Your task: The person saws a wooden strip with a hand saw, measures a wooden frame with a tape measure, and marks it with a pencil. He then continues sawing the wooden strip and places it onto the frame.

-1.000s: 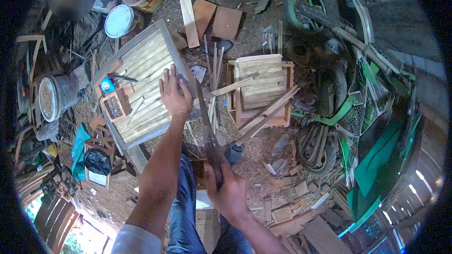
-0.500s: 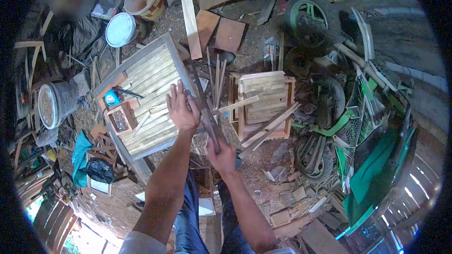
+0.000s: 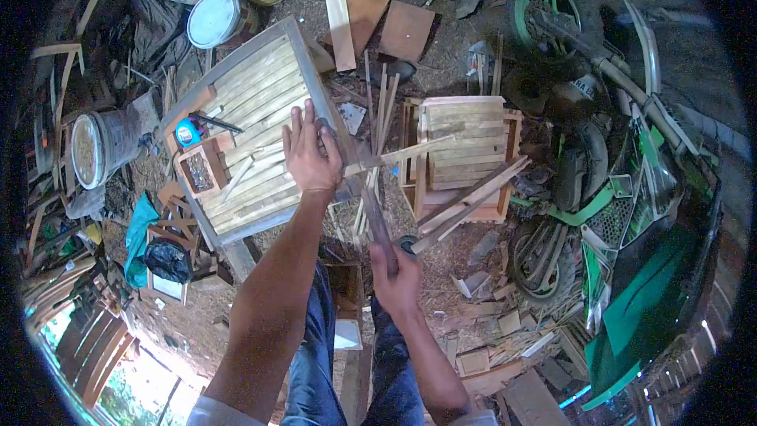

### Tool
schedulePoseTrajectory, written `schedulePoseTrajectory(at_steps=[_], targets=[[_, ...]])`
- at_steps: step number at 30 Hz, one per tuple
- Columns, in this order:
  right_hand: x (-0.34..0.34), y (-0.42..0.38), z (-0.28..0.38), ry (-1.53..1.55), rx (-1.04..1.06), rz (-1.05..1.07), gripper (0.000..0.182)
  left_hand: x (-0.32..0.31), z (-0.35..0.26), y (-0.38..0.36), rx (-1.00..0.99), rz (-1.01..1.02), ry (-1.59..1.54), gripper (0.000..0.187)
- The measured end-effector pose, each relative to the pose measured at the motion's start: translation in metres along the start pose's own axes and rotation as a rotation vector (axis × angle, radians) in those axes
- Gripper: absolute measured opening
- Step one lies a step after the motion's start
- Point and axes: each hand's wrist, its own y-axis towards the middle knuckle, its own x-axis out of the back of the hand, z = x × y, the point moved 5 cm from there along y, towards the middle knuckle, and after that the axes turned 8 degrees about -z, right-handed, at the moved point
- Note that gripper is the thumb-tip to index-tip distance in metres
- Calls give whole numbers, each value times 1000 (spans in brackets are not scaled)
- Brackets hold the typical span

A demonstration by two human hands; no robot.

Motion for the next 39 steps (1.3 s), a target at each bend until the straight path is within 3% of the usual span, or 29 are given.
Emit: schedulePoseTrajectory(at_steps=[4,7,13,15,18,22,25,29,32,36,39], targets=[[42,-45,39,-171,170,23,23,2,-2,-2,14,-18,-15,39],[46,-46,52,-245,112,53,17,1,0,-3,-5,-13,-5,44],[31,-37,98,-298,64,23,25,0,1,-1,-5,13,-24,42],[-1,8,89,-258,84,-28,35,2,1,-1,-21,17,-14,42],[-43,61,76,-342,117,-63,44,1,1,1,36,0,-57,20],[-53,71,70,-285,122,-90,48,4,0,4,36,11,-51,20],[-49,69,69,-199,48,-69,50,1,3,0,-11,46,-8,42],[-45,69,39,-35,9,-90,50,3,1,1,-5,25,-26,43],[-46,72,-23,116,149,-100,43,2,0,0,-5,12,-32,43],[-43,67,-10,173,156,-95,39,2,2,-1,-17,1,-21,43],[-50,64,1,-13,415,-201,37,1,3,-2,-19,-15,-24,37]])
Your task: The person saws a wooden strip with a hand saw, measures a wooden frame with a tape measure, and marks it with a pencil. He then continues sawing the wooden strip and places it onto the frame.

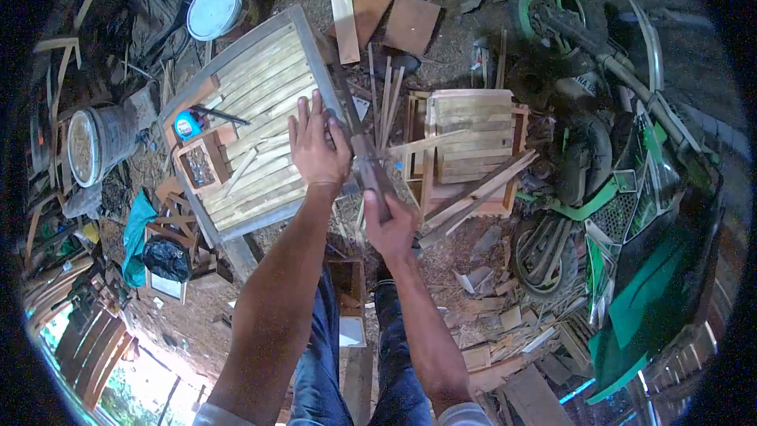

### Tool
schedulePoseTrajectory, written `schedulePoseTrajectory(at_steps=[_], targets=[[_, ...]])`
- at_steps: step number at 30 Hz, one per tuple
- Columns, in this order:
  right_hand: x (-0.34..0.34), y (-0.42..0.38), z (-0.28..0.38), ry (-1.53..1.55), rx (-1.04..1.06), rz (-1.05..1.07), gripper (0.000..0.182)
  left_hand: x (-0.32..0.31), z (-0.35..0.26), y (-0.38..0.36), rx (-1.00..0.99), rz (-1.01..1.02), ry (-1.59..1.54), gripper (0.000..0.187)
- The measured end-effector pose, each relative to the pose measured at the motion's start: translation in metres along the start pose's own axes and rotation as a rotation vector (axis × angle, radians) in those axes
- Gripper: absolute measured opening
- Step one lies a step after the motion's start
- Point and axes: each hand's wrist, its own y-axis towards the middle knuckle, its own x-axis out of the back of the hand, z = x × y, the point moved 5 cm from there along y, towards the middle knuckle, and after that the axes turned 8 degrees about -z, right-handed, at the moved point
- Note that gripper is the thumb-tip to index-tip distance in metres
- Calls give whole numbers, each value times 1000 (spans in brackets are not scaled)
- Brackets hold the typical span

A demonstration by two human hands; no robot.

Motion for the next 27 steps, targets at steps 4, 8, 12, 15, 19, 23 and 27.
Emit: schedulePoseTrajectory(at_steps=[4,8,12,15,19,23,27], targets=[[3,4,-7,172,-307,17,31,0,-3,1,49,-66,-30,18],[0,2,-3,479,-377,53,35,0,-1,-1,46,-81,-43,18],[0,-2,4,58,-27,23,41,4,-1,-4,-20,-98,-28,41],[-3,-5,-13,114,-135,41,38,17,0,-9,-116,-118,-120,30],[-1,-19,2,116,23,-44,37,41,2,-38,-277,-23,-105,11],[-4,-27,-11,149,-13,-54,34,43,9,-45,-348,40,-132,16],[0,-19,15,68,-60,-34,37,35,10,-37,-371,53,-105,21]])
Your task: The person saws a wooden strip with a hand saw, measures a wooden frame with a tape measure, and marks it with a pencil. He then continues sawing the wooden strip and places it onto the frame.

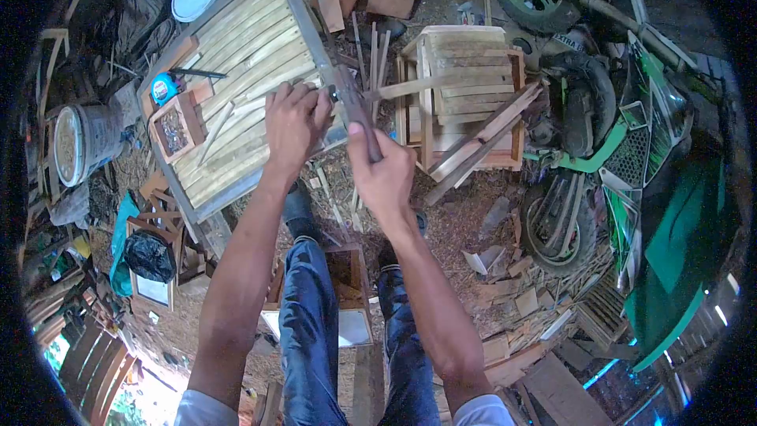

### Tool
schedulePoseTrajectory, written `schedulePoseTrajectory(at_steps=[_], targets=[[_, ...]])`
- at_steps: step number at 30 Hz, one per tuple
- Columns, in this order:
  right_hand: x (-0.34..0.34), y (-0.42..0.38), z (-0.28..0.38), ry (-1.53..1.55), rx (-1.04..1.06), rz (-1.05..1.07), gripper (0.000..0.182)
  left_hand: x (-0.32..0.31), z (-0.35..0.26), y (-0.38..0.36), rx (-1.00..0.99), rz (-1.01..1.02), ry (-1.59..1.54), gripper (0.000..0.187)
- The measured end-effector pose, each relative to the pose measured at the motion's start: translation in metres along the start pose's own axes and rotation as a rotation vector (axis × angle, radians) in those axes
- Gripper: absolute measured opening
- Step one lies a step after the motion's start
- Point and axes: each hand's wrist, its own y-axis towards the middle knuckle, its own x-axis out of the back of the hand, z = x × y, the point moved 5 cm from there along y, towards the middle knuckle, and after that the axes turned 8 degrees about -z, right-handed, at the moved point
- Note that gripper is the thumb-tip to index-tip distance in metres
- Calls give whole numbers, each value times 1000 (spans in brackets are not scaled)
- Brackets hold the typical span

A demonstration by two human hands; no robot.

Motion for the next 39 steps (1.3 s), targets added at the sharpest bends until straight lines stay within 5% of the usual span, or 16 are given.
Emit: schedulePoseTrajectory(at_steps=[9,12,16,25,30,35,39], targets=[[0,13,44,9,-273,49,46,10,-5,-3,-1,-79,32,18],[0,8,25,2,-108,9,45,10,-3,4,167,117,-67,19],[13,8,-7,220,-185,-31,49,19,-8,15,141,425,-314,17],[28,12,6,248,-249,115,50,44,-23,7,-89,202,-217,20],[40,9,25,71,-65,103,48,43,-24,8,106,254,-328,17],[34,1,3,116,242,24,48,25,-9,10,416,679,-490,25],[31,-1,-8,236,169,37,51,19,1,4,604,937,-783,30]])
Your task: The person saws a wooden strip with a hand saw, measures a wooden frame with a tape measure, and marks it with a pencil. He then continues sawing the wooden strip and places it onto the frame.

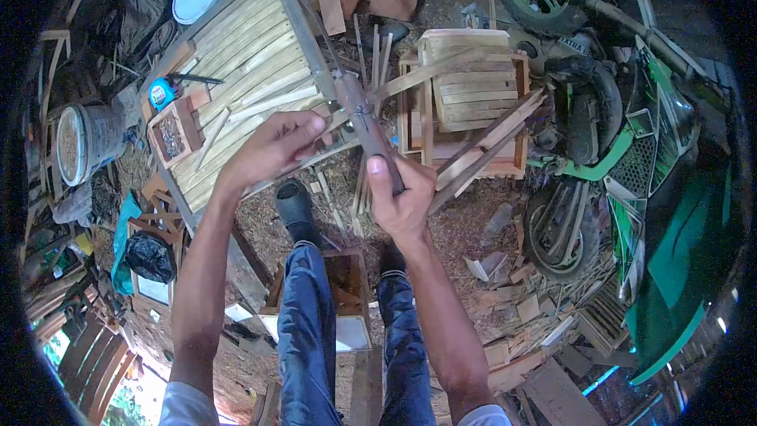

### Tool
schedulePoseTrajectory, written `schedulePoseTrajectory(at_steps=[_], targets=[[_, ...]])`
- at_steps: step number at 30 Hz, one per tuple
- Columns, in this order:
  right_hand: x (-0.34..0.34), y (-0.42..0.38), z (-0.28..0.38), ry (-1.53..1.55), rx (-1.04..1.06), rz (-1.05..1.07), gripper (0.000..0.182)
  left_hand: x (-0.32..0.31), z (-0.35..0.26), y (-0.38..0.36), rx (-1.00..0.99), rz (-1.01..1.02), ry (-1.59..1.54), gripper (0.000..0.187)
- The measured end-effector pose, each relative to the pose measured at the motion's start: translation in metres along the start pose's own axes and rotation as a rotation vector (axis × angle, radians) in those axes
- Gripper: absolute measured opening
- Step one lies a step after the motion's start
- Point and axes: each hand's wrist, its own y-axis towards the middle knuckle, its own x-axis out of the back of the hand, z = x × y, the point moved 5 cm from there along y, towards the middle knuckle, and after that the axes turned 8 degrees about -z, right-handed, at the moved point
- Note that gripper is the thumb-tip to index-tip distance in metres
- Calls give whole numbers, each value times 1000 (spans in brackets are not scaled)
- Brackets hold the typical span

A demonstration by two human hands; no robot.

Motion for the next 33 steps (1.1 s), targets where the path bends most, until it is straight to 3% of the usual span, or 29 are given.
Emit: schedulePoseTrajectory(at_steps=[1,4,7,10,19,30,33], targets=[[1,-1,-2,40,-18,-12,50,-1,1,0,30,68,-70,32],[9,-6,-8,153,-96,-40,49,11,-3,1,-44,-108,70,33],[16,-12,-6,314,-167,-57,52,18,-13,-3,-123,-324,322,30],[26,-24,-10,329,-243,-43,52,15,-12,-7,-217,-397,606,27],[27,-56,-42,149,-256,-22,43,-3,14,-10,-577,-604,518,28],[20,-50,-27,95,-184,-2,42,-5,10,-13,-500,-705,528,17],[22,-52,-27,-17,-189,64,51,-4,10,-10,-506,-710,448,17]])
